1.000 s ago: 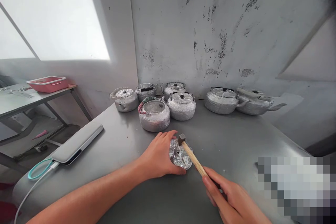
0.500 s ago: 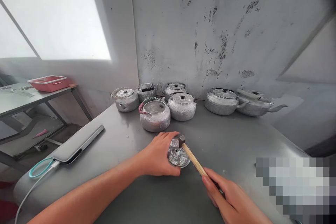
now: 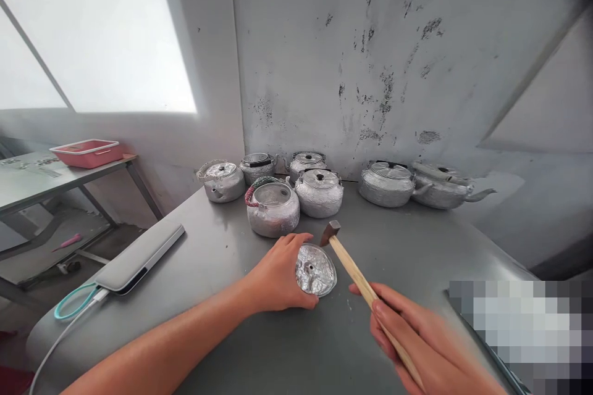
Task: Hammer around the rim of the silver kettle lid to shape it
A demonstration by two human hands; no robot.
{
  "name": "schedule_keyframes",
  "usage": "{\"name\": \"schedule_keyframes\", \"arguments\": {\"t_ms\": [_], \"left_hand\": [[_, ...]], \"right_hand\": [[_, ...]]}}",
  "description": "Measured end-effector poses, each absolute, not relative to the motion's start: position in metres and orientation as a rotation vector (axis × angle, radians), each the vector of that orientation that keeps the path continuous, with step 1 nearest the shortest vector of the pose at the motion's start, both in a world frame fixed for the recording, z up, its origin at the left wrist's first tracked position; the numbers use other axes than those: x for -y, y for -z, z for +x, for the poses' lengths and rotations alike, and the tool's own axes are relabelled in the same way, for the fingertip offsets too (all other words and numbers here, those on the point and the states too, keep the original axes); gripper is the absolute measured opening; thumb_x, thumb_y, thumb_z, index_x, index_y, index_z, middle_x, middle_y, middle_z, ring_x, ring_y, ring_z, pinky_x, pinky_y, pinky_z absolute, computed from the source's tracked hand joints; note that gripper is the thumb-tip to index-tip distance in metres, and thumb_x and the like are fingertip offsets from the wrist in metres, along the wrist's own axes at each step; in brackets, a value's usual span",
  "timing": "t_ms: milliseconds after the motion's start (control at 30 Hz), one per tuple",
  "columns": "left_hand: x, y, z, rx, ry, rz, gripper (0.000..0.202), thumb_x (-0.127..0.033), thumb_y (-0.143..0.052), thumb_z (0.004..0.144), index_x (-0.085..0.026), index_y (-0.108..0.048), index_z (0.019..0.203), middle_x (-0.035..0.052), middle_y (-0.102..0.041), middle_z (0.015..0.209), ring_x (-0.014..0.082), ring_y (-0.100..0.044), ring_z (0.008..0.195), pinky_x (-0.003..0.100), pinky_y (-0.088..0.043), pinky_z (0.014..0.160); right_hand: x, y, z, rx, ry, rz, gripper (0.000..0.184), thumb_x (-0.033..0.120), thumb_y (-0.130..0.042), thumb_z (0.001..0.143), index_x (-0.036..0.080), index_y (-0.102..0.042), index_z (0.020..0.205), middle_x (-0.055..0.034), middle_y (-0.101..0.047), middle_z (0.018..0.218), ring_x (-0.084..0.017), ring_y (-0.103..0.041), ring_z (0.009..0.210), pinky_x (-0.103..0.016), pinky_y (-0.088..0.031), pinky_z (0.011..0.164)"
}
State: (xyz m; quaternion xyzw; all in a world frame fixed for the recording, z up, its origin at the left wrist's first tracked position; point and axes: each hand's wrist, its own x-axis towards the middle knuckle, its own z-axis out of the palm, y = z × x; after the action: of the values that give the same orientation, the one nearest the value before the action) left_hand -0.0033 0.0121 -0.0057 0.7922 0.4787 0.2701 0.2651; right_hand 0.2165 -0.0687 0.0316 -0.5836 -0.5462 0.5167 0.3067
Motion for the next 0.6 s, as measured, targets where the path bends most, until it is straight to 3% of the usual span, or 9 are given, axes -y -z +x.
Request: {"name": "schedule_keyframes", "arguments": {"t_ms": [133,400,600], "left_hand": [[-0.012,0.007,-0.003,-1.217,-0.768,2.142,0.097,-0.032,-0.084,0.055,-0.021,-0.043,0.142,0.0110,-0.049,0.140,0.0329,-0.048,0.131,0.043,-0.042,0.112],[-0.012,0.000,-0.007,-1.169,-0.681,2.208,0.091,-0.021,-0.076,0.058,-0.024,-0.044,0.143,0.0083,-0.051,0.142,0.0314,-0.045,0.133,0.043,-0.038,0.115],[-0.013,0.006,-0.002,-1.287,-0.705,2.173,0.087,-0.046,-0.083,0.064,-0.026,-0.046,0.140,0.0086,-0.052,0.142,0.0340,-0.045,0.135,0.048,-0.038,0.113]], "right_hand": [[0.058,-0.037,0.218,1.372,-1.509,-1.611,0.042,0.066,-0.042,0.087,0.025,-0.050,0.080,0.0066,-0.047,0.067,-0.006,-0.029,0.038,-0.019,-0.024,0.031],[0.061,0.002,0.224,1.452,-1.359,-1.590,0.041,0.064,-0.040,0.091,0.026,-0.048,0.078,0.0068,-0.046,0.064,-0.008,-0.034,0.041,-0.020,-0.029,0.037],[0.068,0.012,0.220,1.636,-1.109,-1.518,0.035,0.051,-0.035,0.096,0.028,-0.049,0.074,0.0042,-0.052,0.054,-0.013,-0.043,0.041,-0.025,-0.031,0.039]]}}
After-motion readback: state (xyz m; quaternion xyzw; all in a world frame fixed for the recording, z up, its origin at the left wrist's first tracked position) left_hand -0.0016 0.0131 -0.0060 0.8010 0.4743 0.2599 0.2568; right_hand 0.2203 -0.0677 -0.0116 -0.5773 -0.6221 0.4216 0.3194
